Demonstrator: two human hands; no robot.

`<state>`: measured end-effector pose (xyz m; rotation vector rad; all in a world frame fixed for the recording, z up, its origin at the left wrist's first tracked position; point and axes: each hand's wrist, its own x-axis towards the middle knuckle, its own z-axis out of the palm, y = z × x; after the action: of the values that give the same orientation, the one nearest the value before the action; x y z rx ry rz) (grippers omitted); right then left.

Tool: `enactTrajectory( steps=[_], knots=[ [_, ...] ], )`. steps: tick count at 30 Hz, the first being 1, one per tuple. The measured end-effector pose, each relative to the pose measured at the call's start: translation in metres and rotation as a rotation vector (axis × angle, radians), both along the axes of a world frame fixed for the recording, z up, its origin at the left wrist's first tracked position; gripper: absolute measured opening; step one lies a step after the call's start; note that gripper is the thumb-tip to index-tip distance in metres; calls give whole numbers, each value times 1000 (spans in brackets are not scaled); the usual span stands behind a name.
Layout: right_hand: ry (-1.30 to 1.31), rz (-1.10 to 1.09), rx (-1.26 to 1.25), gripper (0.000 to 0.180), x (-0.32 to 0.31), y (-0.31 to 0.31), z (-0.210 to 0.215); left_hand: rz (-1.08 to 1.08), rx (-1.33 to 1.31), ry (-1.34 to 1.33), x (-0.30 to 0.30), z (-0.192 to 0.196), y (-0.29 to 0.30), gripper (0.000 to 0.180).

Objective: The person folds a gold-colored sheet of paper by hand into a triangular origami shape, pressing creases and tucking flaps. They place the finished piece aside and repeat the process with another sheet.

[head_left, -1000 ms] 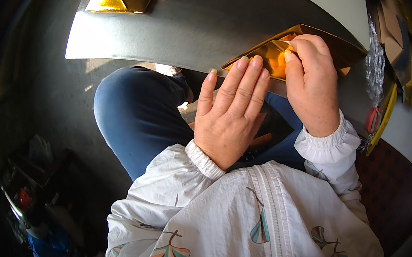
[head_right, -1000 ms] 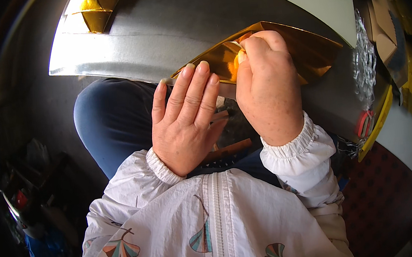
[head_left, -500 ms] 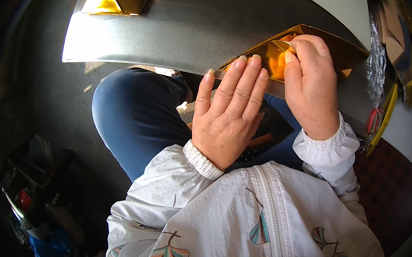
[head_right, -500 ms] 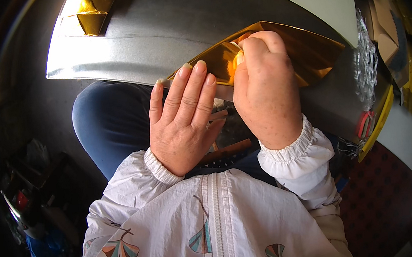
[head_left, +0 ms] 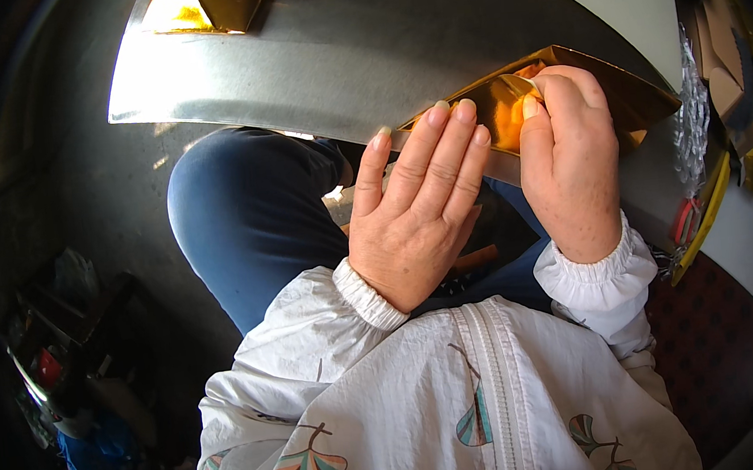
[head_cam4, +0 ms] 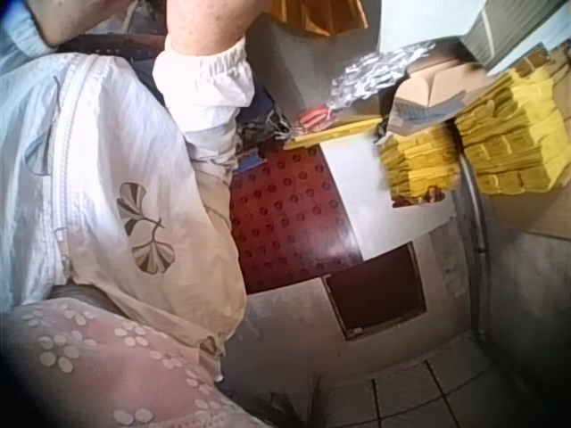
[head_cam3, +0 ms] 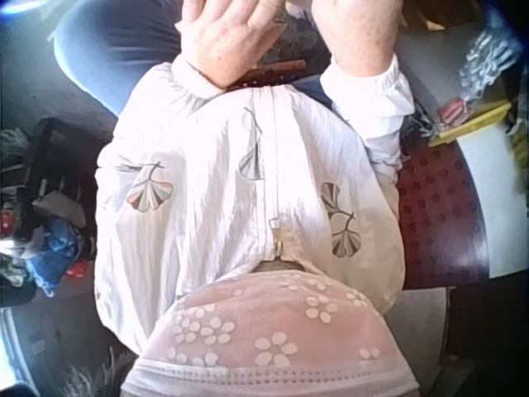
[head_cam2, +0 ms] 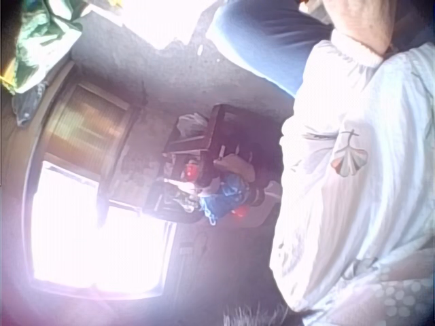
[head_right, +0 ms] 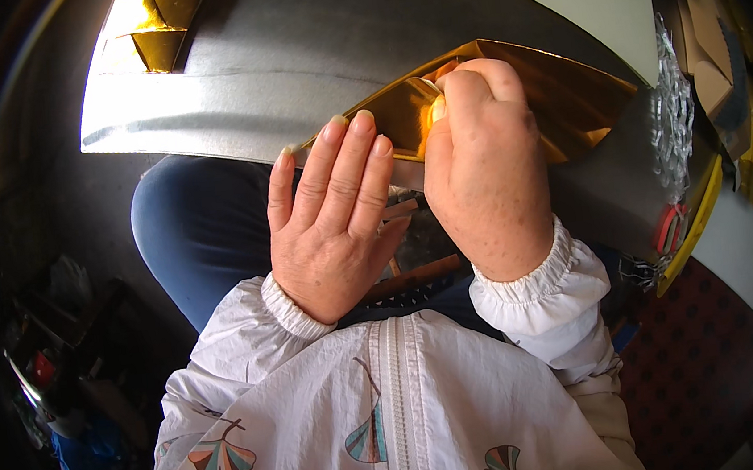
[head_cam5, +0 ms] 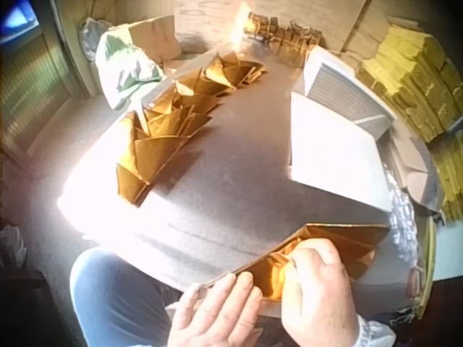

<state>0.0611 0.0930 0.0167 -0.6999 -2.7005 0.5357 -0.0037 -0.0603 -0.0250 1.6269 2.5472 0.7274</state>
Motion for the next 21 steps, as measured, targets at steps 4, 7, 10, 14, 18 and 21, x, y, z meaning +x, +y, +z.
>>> enactTrajectory(
  steps=[4,7,10,14,18,21],
  knots=[
    [7,-4,-9,20,0,-1,0,6,3,16,0,-1,0,64],
    [22,-17,-25,20,0,-2,0,-9,-4,23,0,-2,0,70],
    [22,-40,-19,20,-2,-3,-1,-30,-7,75,-2,-4,1,83],
    [23,-77,-12,17,-4,-8,0,4,-1,83,0,-5,2,64],
    [-10,-152,-61,17,-5,-12,4,27,4,97,1,-5,4,59],
    [-5,-166,-69,16,-7,-12,5,25,-9,131,1,-5,4,59]
  ],
)
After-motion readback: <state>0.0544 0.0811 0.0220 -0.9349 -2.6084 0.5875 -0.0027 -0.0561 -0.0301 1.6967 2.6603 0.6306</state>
